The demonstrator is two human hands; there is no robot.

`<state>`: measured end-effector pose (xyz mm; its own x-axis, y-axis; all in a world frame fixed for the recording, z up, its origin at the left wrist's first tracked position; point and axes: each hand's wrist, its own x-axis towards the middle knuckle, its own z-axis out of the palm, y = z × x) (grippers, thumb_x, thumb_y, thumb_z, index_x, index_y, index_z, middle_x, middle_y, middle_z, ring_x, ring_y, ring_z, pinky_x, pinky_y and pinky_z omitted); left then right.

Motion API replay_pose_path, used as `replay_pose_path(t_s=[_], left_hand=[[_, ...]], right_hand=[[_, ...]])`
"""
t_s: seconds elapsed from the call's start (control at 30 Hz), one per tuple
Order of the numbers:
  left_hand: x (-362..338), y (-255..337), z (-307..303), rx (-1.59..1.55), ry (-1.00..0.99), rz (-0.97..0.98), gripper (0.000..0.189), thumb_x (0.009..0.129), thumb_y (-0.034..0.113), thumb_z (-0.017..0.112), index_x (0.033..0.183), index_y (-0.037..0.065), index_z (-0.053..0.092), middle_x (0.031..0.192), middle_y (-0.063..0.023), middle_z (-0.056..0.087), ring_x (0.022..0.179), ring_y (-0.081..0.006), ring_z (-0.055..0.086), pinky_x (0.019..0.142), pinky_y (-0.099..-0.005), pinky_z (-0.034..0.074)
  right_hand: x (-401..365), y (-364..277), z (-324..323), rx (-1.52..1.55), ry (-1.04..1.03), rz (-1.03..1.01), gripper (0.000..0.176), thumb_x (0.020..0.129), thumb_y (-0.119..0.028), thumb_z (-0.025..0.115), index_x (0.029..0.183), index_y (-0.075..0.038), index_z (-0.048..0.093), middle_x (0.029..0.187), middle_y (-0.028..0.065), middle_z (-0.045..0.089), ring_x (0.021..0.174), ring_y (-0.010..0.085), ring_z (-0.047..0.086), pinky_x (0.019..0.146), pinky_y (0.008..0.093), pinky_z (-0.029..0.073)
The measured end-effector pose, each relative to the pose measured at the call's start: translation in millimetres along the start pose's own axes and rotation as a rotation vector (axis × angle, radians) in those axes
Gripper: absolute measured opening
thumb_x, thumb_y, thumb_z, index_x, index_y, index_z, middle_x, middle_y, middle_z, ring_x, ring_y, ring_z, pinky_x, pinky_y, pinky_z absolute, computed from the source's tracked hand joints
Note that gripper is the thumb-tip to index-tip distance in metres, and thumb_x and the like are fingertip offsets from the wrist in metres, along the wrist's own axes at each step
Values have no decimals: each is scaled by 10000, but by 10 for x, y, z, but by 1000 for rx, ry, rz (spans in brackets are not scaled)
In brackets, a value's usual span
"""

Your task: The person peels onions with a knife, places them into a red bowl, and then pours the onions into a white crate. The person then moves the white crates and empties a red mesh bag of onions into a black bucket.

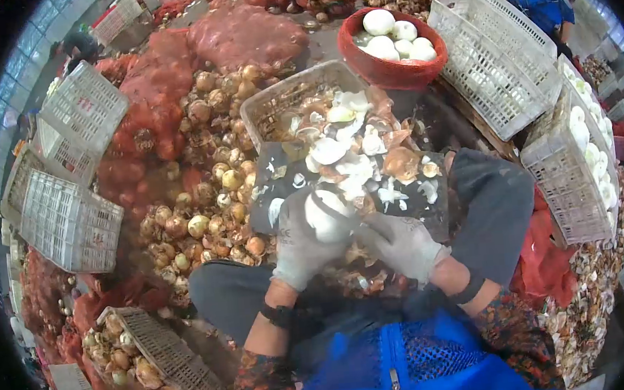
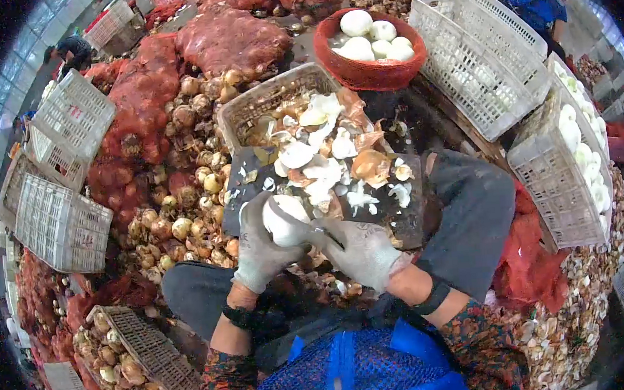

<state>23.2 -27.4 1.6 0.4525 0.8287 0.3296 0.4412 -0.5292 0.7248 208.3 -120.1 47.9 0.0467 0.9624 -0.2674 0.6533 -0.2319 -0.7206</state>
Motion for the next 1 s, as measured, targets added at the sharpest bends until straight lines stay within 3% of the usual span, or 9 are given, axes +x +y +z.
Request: replay_pose_path(t_s=[0.07, 0.1, 0.23, 0.33, 0.37, 0.73, 0.77, 0.9, 1.0], left_hand=[[-7, -14, -17, -59, 44, -35, 929, 521, 241, 860, 1304, 14, 416, 1198, -172, 491, 1116, -327, 510, 963, -428, 443], [-17, -14, -38, -107, 66, -74, 931, 526, 247, 866, 1307, 16, 416, 1200, -167, 493, 1114, -316, 516, 959, -423, 449], [-3, -59, -109, -229, 61, -75, 979, 514, 278, 894, 1329, 30, 410, 1228, -139, 493, 1132, -279, 523, 963, -407, 456], [21, -30, -107, -228, 56, -51, 983, 510, 277, 886, 1335, 35, 408, 1243, -136, 492, 1143, -280, 522, 975, -408, 450], [19, -13, -102, -202, 54, -34, 982, 509, 275, 881, 1336, 37, 407, 1248, -137, 492, 1147, -282, 522, 980, -408, 447], [-27, 28, -34, -116, -32, 28, 951, 568, 284, 877, 1331, -17, 396, 1239, -187, 472, 1146, -339, 503, 951, -436, 447], [-48, -48, 27, -167, -64, 3, 1045, 513, 248, 906, 1372, 6, 362, 1274, -169, 493, 1166, -264, 511, 995, -396, 441], [-59, -92, 163, -104, -120, 23, 978, 519, 175, 871, 1348, 8, 379, 1236, -136, 516, 1099, -250, 556, 956, -376, 477], [-33, 31, 134, -457, -153, -198, 955, 534, 156, 851, 1351, 15, 377, 1233, -136, 526, 1112, -249, 557, 954, -388, 486]], right_hand=[[-9, 100, 5, 20, 35, 53, 377, 953, -380, 503, 1136, -65, 600, 973, 199, 649, 955, 372, 622, 812, 421, 482], [-42, 126, -46, -42, 41, -54, 388, 958, -385, 497, 1130, -55, 607, 880, 168, 657, 848, 303, 652, 751, 395, 492], [-23, 257, 42, 245, 35, 128, 356, 965, -355, 493, 1112, -58, 623, 730, 67, 614, 649, 169, 578, 631, 324, 481], [-30, 3, -118, 381, -38, 160, 371, 973, -367, 495, 1098, -33, 598, 885, 208, 633, 896, 388, 617, 780, 432, 482], [-11, 127, 10, 250, 117, -128, 368, 969, -363, 499, 1090, -30, 600, 880, 215, 628, 881, 399, 615, 775, 446, 479], [-47, 40, -64, 128, 16, -100, 335, 966, -366, 486, 1108, -81, 590, 951, 199, 631, 953, 404, 593, 804, 449, 462], [-72, 72, -75, 121, 3, -75, 350, 964, -380, 486, 1115, -81, 587, 952, 199, 631, 954, 402, 594, 805, 446, 462], [-153, 194, -78, 95, 31, -49, 386, 969, -401, 472, 1141, -70, 567, 912, 212, 644, 911, 398, 618, 794, 461, 483], [-121, 582, 7, 101, 98, -61, 386, 975, -396, 458, 1149, -72, 578, 881, 207, 652, 875, 393, 632, 786, 461, 493]])
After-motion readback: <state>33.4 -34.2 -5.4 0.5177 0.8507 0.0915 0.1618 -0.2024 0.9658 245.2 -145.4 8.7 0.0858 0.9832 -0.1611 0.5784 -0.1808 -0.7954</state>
